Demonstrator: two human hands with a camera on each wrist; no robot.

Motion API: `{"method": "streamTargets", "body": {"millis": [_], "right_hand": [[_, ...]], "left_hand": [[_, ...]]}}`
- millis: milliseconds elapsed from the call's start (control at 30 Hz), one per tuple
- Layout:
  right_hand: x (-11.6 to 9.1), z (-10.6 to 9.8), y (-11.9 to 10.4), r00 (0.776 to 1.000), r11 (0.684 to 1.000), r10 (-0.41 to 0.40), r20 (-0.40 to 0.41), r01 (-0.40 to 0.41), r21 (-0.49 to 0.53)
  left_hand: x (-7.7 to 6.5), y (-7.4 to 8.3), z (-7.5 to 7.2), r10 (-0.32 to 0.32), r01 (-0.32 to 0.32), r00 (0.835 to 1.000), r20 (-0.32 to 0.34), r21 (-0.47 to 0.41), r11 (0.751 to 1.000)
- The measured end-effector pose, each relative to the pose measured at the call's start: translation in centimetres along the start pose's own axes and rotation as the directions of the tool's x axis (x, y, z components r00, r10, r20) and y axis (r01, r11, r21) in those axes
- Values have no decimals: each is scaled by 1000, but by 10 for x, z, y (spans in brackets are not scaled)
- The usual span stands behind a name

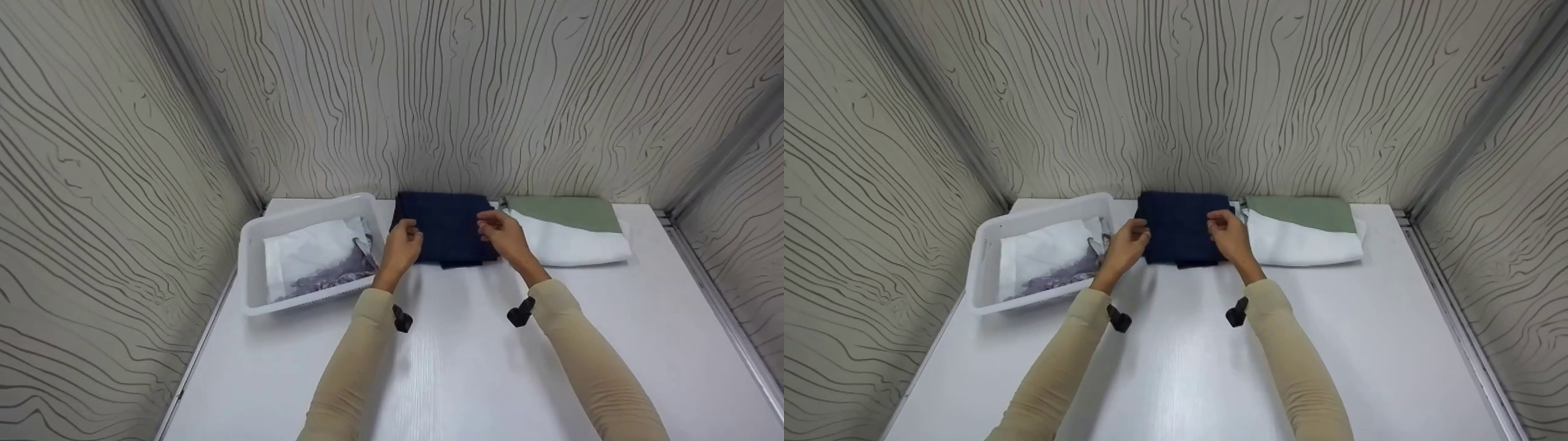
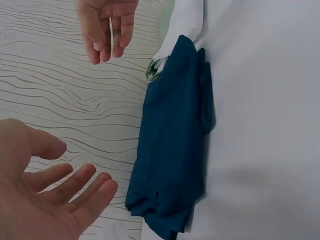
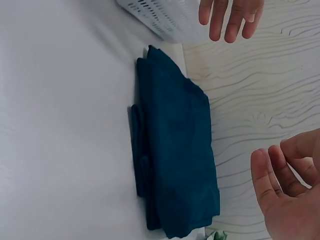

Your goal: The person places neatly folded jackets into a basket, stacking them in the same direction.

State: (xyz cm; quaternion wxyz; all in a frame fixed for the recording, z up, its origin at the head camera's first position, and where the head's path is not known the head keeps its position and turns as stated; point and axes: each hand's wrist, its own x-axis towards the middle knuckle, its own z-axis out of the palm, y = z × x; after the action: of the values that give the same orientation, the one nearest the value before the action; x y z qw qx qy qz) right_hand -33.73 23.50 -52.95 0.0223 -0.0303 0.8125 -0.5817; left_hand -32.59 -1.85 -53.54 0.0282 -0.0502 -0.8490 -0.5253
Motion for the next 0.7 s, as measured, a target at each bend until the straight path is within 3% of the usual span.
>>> {"method": "streamTargets", "body": {"millis": [200, 467, 700], "right_hand": [[7, -5, 29, 999, 999, 28, -29, -29, -21], [8, -6, 48, 996, 993, 76, -53, -81, -91], [9, -2, 60, 995, 992, 86, -49, -90, -84]], "left_hand": [[9, -9, 15, -57, 57, 996, 67, 10, 998], [11, -14, 31, -92, 90, 995, 43, 56, 994], [11, -21, 42, -145, 140, 989, 39, 96, 985]]}}
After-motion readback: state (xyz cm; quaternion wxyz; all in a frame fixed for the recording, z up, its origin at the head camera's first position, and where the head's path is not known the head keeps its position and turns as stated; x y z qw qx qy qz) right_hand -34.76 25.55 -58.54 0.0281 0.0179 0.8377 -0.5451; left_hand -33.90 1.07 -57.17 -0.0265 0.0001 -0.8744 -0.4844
